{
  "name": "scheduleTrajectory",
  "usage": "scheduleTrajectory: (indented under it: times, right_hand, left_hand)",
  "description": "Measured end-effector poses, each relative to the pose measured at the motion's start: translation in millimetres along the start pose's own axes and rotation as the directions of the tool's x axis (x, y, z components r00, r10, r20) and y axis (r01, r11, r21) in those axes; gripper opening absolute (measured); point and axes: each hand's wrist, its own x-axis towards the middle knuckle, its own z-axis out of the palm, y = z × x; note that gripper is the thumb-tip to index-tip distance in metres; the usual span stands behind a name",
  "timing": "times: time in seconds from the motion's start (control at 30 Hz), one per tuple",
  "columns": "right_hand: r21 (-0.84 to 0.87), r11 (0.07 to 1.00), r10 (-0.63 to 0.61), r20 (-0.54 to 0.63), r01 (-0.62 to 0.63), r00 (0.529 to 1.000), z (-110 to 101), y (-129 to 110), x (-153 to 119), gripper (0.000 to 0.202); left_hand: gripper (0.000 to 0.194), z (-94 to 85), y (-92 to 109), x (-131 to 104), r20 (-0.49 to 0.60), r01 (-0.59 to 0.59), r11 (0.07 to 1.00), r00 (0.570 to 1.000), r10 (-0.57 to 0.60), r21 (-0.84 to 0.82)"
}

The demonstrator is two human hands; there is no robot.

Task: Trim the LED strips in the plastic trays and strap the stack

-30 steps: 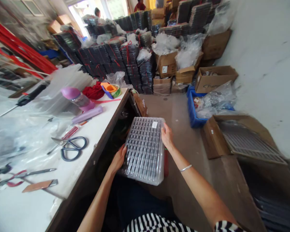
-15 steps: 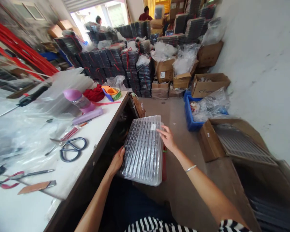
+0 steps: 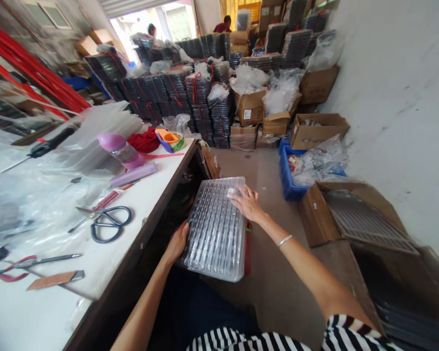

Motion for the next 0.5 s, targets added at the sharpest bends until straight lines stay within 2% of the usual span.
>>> scheduleTrajectory:
  times: [0.3, 0.4, 0.5]
  right_hand:
    - [0.056, 0.998, 0.034, -0.033, -0.032, 0.999, -0.3, -2.8, 1.7, 0.038]
    - [0.115, 0.987, 0.125, -0.099, -0.113, 0.987, -2.6, 2.2, -2.9, 0.042]
    - [0.206, 0.946, 0.288, -0.175, -0.251, 0.941, -2.2, 14.6, -14.1, 0.048]
  left_hand:
    - [0.052, -1.1, -0.8, -0.1, 0.010, -0.003, 1.000, 1.000, 0.003, 0.030]
    - [0.052, -1.4, 0.5, -0.1, 0.010, 0.010, 0.999, 1.000, -0.010, 0.053]
    - [0.053, -2.3, 0.6, 0.5, 0.005, 0.046, 0.995, 0.999, -0.047, 0.092]
